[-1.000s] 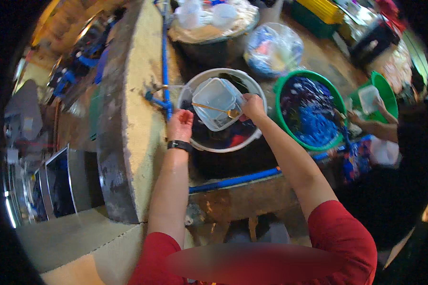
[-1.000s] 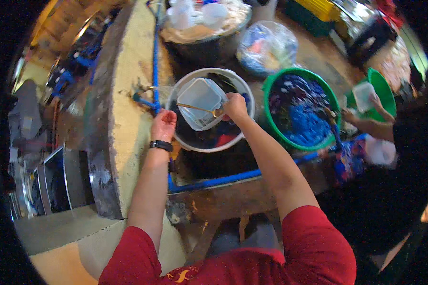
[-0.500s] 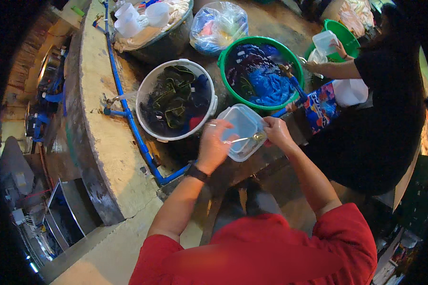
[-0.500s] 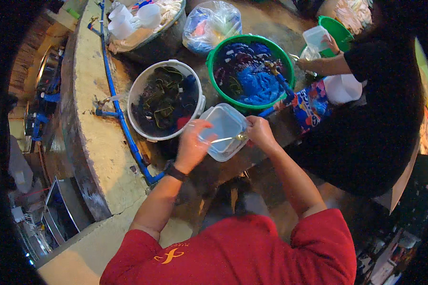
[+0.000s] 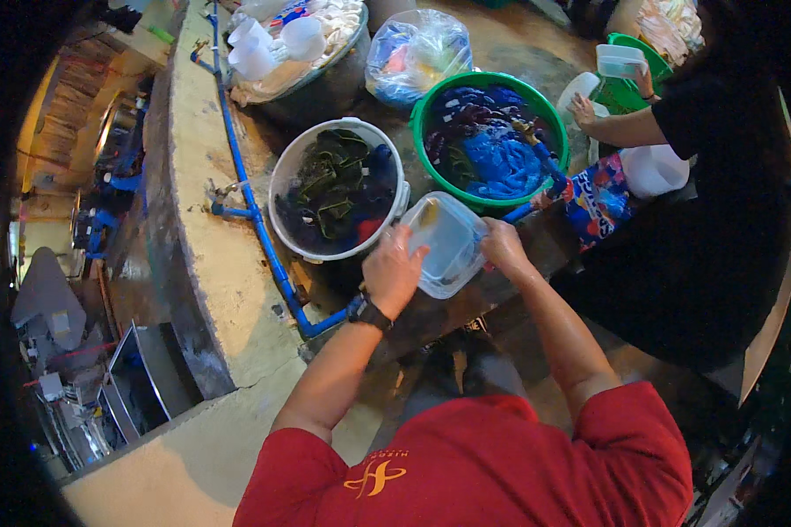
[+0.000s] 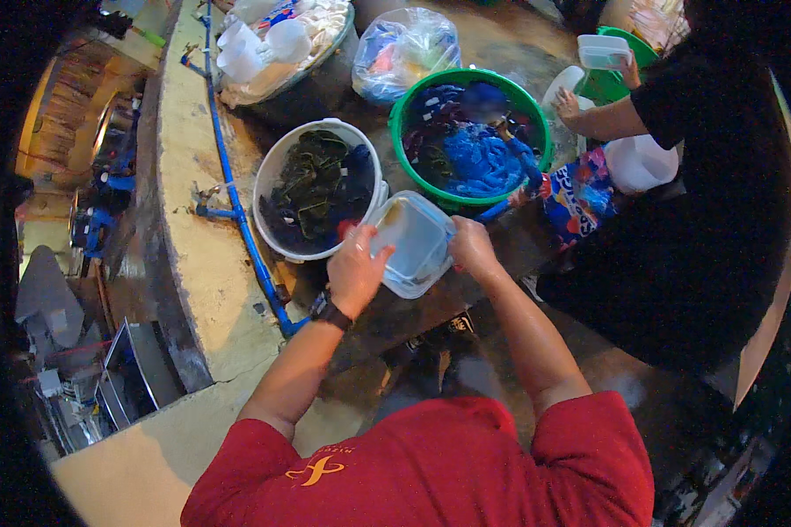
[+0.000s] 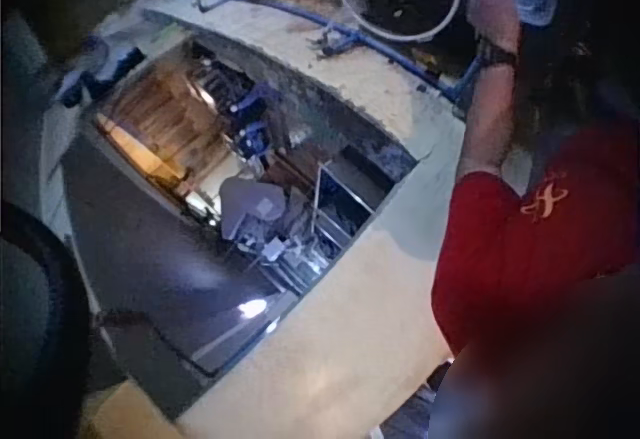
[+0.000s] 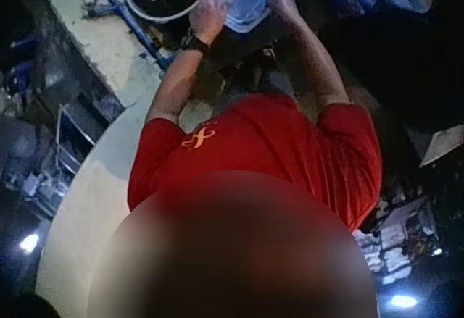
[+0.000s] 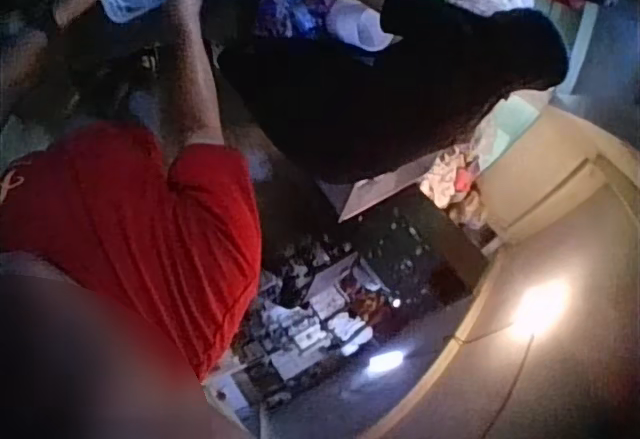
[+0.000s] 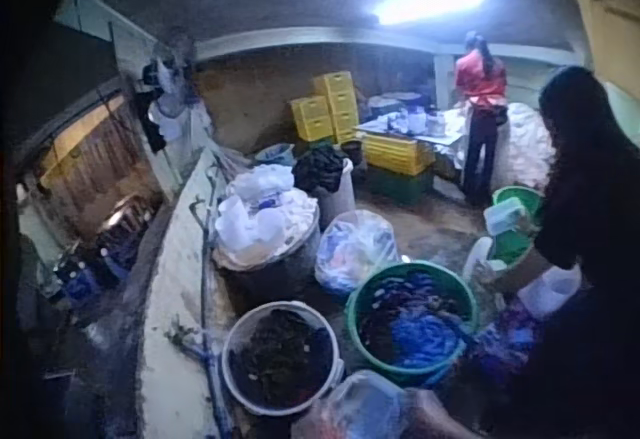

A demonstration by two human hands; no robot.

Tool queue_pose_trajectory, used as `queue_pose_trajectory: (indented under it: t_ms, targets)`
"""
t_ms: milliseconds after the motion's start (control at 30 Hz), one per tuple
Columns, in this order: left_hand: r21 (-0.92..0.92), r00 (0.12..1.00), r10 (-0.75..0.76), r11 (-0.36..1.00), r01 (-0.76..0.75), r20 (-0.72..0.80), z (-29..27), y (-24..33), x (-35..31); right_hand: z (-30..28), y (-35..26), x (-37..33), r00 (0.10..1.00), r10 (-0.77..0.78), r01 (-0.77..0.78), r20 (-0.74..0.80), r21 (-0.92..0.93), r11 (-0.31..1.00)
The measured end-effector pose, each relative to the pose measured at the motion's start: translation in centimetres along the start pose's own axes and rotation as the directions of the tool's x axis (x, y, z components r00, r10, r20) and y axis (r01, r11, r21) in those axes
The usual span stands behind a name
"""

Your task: The person uses a red squeegee and a black dustpan to push water and debris across a wet concrete floor in a commercial kitchen. They move around the room, sweeping water toward a drain and collecting debris into the dustpan.

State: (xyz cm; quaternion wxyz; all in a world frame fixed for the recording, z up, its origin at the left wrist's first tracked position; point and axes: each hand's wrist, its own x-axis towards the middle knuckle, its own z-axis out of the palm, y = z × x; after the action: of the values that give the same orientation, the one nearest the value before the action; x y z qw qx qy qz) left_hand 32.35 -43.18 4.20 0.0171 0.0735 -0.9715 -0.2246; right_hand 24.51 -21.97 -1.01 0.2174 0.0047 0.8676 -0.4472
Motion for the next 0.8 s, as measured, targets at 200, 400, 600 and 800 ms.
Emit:
queue_pose_trajectory:
  t_ms: [200,400,600,800]
  targets:
    - [0.178,0.973,-0.212,0.965,0.193,0.095,-4.8,-5.6,5.5,3.0,-6.3,3.6,0.961,-0.276,0.266,-0.023,-0.200,0.943]
    - [0.137,0.965,-0.260,0.957,0.256,0.014,-9.2,-9.0,4.8,5.9,-9.4,6.2,0.939,-0.341,0.343,0.038,-0.083,0.936]
    - [0.157,0.940,-0.151,0.966,0.207,-0.307,-14.0,-10.6,6.6,10.0,-13.6,4.0,0.974,-0.220,0.207,0.051,0.195,0.959]
    - [0.121,0.927,-0.149,0.972,0.202,-0.345,-17.6,-11.9,6.6,13.4,-13.5,6.7,0.991,-0.132,0.115,0.038,0.293,0.949]
